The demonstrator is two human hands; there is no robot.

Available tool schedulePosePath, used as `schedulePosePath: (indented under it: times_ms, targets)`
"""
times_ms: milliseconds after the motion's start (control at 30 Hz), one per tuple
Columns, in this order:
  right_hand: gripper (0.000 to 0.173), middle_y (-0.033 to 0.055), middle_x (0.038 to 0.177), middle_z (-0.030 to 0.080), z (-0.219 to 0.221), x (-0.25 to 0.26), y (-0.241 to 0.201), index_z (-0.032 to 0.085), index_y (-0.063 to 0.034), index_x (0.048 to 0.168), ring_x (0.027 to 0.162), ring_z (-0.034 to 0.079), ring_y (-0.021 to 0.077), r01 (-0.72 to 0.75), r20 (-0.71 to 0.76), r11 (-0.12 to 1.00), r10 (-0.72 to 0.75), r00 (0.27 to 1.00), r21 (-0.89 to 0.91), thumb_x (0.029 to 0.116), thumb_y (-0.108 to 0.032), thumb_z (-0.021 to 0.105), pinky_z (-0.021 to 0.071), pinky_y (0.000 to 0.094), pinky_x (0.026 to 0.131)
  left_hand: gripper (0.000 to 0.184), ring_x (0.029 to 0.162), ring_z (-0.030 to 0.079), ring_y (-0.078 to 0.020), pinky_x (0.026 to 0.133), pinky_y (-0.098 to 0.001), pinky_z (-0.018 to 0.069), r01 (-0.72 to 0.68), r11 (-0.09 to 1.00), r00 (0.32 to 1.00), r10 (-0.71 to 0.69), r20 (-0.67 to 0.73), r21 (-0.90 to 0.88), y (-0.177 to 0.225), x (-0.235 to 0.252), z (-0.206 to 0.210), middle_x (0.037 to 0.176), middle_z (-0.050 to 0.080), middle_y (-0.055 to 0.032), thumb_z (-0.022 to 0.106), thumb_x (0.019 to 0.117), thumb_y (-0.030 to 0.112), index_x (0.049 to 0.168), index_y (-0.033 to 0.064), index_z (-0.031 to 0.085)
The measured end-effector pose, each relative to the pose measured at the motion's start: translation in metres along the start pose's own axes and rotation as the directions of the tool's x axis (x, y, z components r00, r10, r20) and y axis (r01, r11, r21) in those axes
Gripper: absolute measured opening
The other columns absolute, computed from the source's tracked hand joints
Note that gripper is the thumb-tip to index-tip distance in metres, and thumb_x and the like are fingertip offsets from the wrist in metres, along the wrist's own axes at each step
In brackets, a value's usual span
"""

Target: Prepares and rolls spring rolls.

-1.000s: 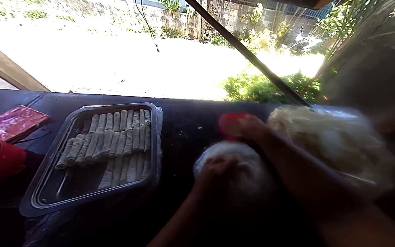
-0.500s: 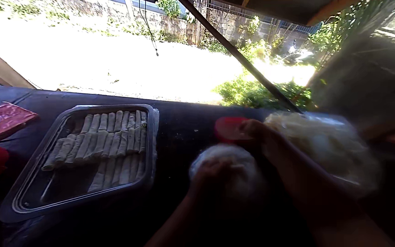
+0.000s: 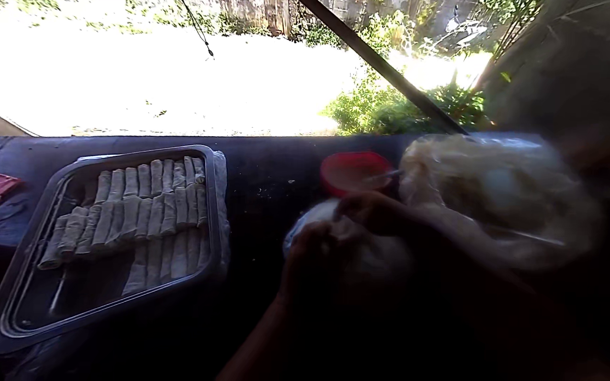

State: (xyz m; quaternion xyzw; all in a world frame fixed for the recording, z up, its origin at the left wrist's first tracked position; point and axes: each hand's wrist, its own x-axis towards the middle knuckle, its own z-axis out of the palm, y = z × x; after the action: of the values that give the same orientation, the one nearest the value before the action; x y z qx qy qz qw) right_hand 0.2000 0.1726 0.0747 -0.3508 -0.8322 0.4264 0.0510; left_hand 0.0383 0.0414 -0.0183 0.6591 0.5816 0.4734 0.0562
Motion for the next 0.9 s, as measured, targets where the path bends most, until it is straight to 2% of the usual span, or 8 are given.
schedulePosePath:
  times_ms: [67, 167, 233, 333, 533, 700, 767, 900]
  targets:
    - [0.028, 0.0050, 0.117, 0.067, 0.011, 0.002, -0.003, 0.075, -0.0155, 0.110, 0.111, 0.062, 0.0155, 0.028, 0.044, 0.988, -0.021, 0.999, -0.153, 0.1024, -0.005, 0.051, 0.0513, 0.0400, 0.096, 0.049, 0.096, 0.071, -0.0179, 0.087, -0.0383, 0.0600, 0.001, 1.000, 1.000, -0.001, -0.009, 0.000, -0.001, -0.001, -0.001, 0.103, 0.072, -0.0080, 0.069, 0.0950, 0.047, 0.114, 0.0029, 0.062]
    - [0.021, 0.0057, 0.109, 0.067, 0.024, 0.005, 0.010, 0.078, -0.0191, 0.108, 0.108, 0.062, 0.0212, 0.134, 0.026, 0.950, -0.132, 0.991, -0.281, 0.0954, -0.010, 0.063, 0.0506, 0.0474, 0.094, 0.048, 0.094, 0.071, -0.0164, 0.086, -0.0363, 0.0604, 0.008, 1.000, 1.000, -0.008, -0.005, -0.006, -0.001, 0.000, -0.002, 0.103, 0.070, -0.0077, 0.071, 0.0938, 0.046, 0.113, 0.0025, 0.061]
    - [0.018, 0.0043, 0.103, 0.067, 0.026, 0.001, 0.020, 0.079, -0.0184, 0.104, 0.103, 0.063, 0.0186, 0.243, -0.029, 0.918, -0.265, 0.964, -0.313, 0.0948, -0.012, 0.066, 0.0522, 0.0431, 0.093, 0.048, 0.093, 0.070, -0.0151, 0.085, -0.0347, 0.0607, 0.009, 1.000, 1.000, -0.009, -0.002, -0.004, 0.000, 0.001, -0.002, 0.101, 0.070, -0.0069, 0.072, 0.0933, 0.045, 0.113, 0.0025, 0.061]
    - [0.021, 0.0037, 0.100, 0.068, 0.023, -0.009, 0.036, 0.080, -0.0143, 0.101, 0.100, 0.064, 0.0146, 0.353, -0.114, 0.881, -0.404, 0.908, -0.314, 0.0960, -0.007, 0.061, 0.0543, 0.0362, 0.091, 0.045, 0.094, 0.070, -0.0144, 0.086, -0.0337, 0.0594, -0.002, 1.000, 1.000, 0.002, 0.000, 0.015, -0.001, 0.001, -0.001, 0.099, 0.071, -0.0061, 0.072, 0.0934, 0.043, 0.112, 0.0032, 0.061]
    - [0.025, 0.0040, 0.108, 0.067, 0.014, -0.021, 0.050, 0.079, -0.0107, 0.099, 0.101, 0.064, 0.0105, 0.350, -0.212, 0.883, -0.424, 0.880, -0.311, 0.0951, 0.001, 0.057, 0.0566, 0.0289, 0.089, 0.045, 0.093, 0.070, -0.0136, 0.086, -0.0316, 0.0600, -0.016, 1.000, 1.000, 0.016, -0.002, 0.005, -0.002, 0.002, 0.000, 0.099, 0.071, -0.0068, 0.073, 0.0928, 0.041, 0.111, 0.0020, 0.061]
    - [0.031, 0.0026, 0.115, 0.067, 0.025, -0.010, 0.035, 0.079, -0.0245, 0.116, 0.112, 0.061, 0.0176, 0.377, -0.094, 0.848, -0.439, 0.894, -0.372, 0.0987, -0.008, 0.059, 0.0506, 0.0432, 0.099, 0.048, 0.094, 0.070, -0.0128, 0.085, -0.0303, 0.0599, -0.029, 1.000, 0.999, 0.029, -0.020, 0.010, 0.001, 0.002, -0.002, 0.098, 0.071, -0.0061, 0.072, 0.0935, 0.045, 0.112, 0.0024, 0.061]
    - [0.032, 0.0034, 0.115, 0.067, 0.027, -0.004, 0.035, 0.079, -0.0277, 0.115, 0.114, 0.060, 0.0199, 0.394, -0.026, 0.818, -0.444, 0.895, -0.418, 0.0992, -0.009, 0.058, 0.0486, 0.0456, 0.099, 0.045, 0.092, 0.069, -0.0123, 0.084, -0.0289, 0.0594, -0.027, 0.999, 0.999, 0.028, -0.029, 0.024, 0.001, 0.002, -0.001, 0.098, 0.070, -0.0067, 0.074, 0.0917, 0.042, 0.110, 0.0025, 0.062]
    - [0.027, 0.0069, 0.118, 0.066, 0.020, -0.011, 0.048, 0.080, -0.0182, 0.105, 0.113, 0.061, 0.0198, 0.411, -0.082, 0.809, -0.485, 0.871, -0.421, 0.0982, -0.004, 0.058, 0.0523, 0.0384, 0.100, 0.040, 0.091, 0.070, -0.0129, 0.084, -0.0300, 0.0597, -0.018, 0.999, 1.000, 0.018, -0.009, 0.038, -0.001, 0.002, -0.001, 0.097, 0.071, -0.0049, 0.074, 0.0919, 0.039, 0.107, 0.0038, 0.063]
